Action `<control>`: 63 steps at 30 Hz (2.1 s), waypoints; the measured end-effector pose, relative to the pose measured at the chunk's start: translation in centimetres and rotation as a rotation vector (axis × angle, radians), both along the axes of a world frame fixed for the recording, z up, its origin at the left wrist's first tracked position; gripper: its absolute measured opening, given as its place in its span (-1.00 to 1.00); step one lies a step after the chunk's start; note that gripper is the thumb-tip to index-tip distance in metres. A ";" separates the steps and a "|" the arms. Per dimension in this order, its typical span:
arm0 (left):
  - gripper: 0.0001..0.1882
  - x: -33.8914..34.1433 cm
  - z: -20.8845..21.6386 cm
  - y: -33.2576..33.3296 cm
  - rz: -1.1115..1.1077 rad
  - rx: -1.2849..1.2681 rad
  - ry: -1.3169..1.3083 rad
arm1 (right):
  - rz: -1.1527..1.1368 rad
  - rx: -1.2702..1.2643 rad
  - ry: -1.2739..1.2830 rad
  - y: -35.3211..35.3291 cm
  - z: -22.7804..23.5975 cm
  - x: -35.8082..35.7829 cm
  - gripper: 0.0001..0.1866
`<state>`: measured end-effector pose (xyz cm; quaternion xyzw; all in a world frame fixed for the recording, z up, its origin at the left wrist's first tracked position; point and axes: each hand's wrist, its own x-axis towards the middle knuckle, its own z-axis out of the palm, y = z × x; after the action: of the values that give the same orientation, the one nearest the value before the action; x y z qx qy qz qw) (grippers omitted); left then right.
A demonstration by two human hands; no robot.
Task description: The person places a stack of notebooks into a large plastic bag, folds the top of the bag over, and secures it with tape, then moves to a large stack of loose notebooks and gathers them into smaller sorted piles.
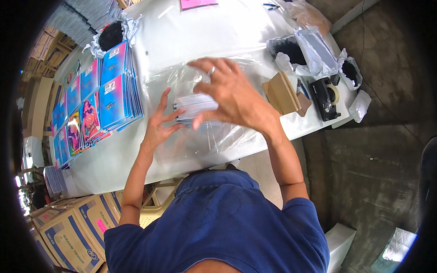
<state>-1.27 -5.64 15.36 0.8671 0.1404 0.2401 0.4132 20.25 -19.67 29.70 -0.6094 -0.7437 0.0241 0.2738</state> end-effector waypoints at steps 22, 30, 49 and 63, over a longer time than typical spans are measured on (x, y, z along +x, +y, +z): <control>-0.45 2.3 0.2 -0.4 -0.049 -0.225 -0.016 | -0.105 -0.016 0.711 -5.5 -9.9 8.7 -0.51; -0.48 2.1 -1.0 -1.0 0.029 -0.253 -0.152 | -0.086 0.060 1.005 -4.3 -16.1 3.1 -0.39; -0.57 4.5 1.1 1.9 0.007 0.086 -0.030 | -0.328 -0.017 0.655 -0.8 -12.7 2.3 -0.79; -0.48 7.3 -0.2 7.8 -0.432 -0.791 0.529 | -0.324 -0.458 1.172 1.4 -11.0 4.3 -0.76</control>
<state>6.07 2.16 15.16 0.6850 0.1378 -0.1492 0.6997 24.52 -18.27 18.72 -0.6425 -0.3458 0.4690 0.4976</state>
